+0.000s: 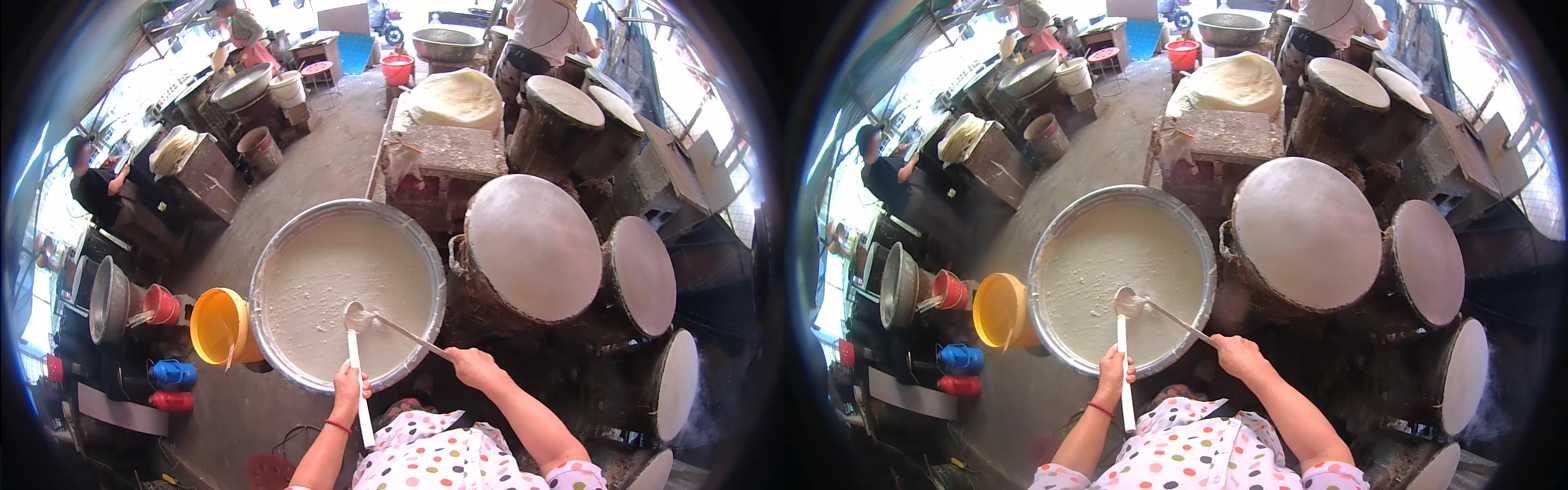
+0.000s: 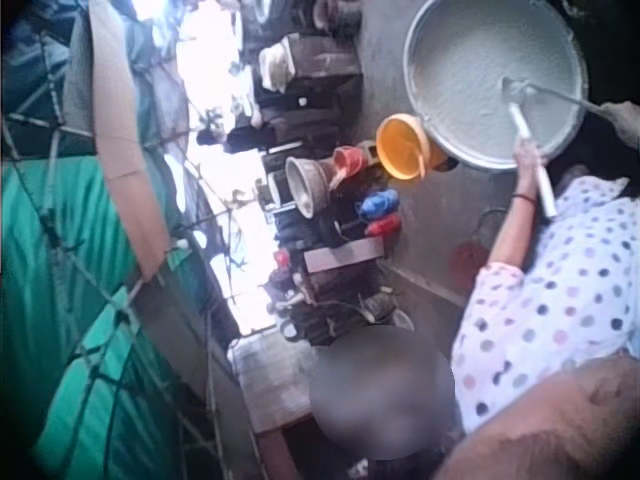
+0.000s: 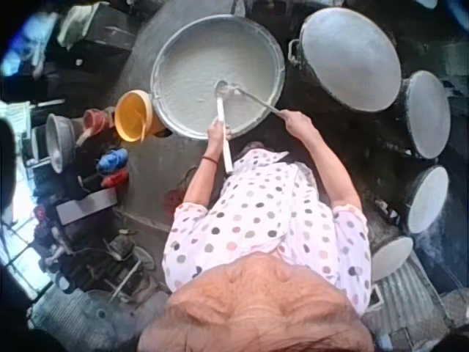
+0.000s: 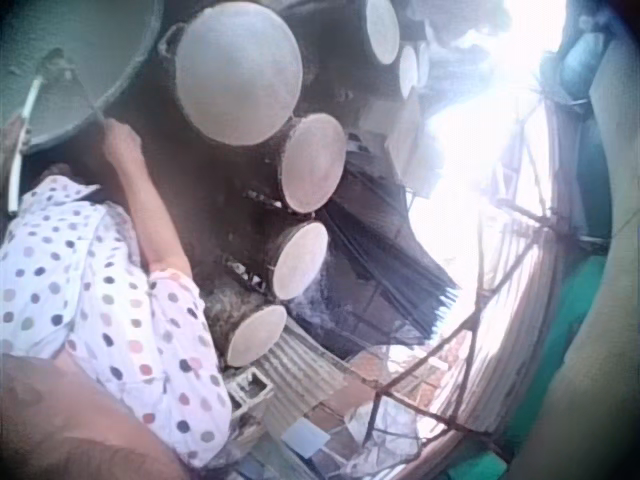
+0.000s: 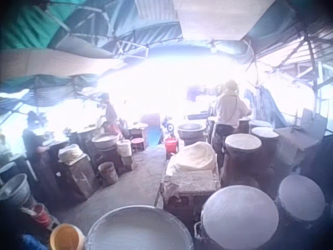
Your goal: The person ladles batter onto hot cylindrical molds, spreads it evenly with a stick, and removes the cooked thin pancakes. They repeat this process across multiple molds in a busy kitchen.
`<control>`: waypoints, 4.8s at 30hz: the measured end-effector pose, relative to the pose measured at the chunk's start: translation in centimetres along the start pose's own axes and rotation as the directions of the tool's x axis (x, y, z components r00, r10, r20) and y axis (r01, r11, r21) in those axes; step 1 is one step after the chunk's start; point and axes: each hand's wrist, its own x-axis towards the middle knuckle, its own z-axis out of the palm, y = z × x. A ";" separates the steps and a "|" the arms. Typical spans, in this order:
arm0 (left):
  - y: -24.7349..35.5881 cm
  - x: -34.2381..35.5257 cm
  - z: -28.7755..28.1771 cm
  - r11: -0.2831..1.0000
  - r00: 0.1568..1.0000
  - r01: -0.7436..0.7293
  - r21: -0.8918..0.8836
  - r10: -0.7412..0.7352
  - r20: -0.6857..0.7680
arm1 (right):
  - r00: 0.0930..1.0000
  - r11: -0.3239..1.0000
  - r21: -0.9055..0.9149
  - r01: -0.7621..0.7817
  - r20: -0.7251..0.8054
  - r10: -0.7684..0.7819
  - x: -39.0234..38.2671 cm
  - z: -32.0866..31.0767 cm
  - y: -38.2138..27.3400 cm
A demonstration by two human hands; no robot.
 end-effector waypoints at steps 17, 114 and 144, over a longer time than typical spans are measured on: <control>0.3 0.6 5.1 0.310 0.858 0.509 -0.803 -0.253 0.446 | 0.903 0.928 0.319 -0.195 0.427 0.043 0.7 -6.3 -0.1; -15.6 -11.4 68.8 0.852 0.419 -0.473 0.225 -0.008 0.908 | -0.052 0.665 0.744 -0.065 -0.668 0.742 -16.2 -17.2 46.0; -14.1 -9.7 65.4 0.972 0.615 -0.122 0.202 -0.086 0.784 | 0.085 0.637 0.765 -0.090 -0.632 0.771 -21.6 -20.6 48.9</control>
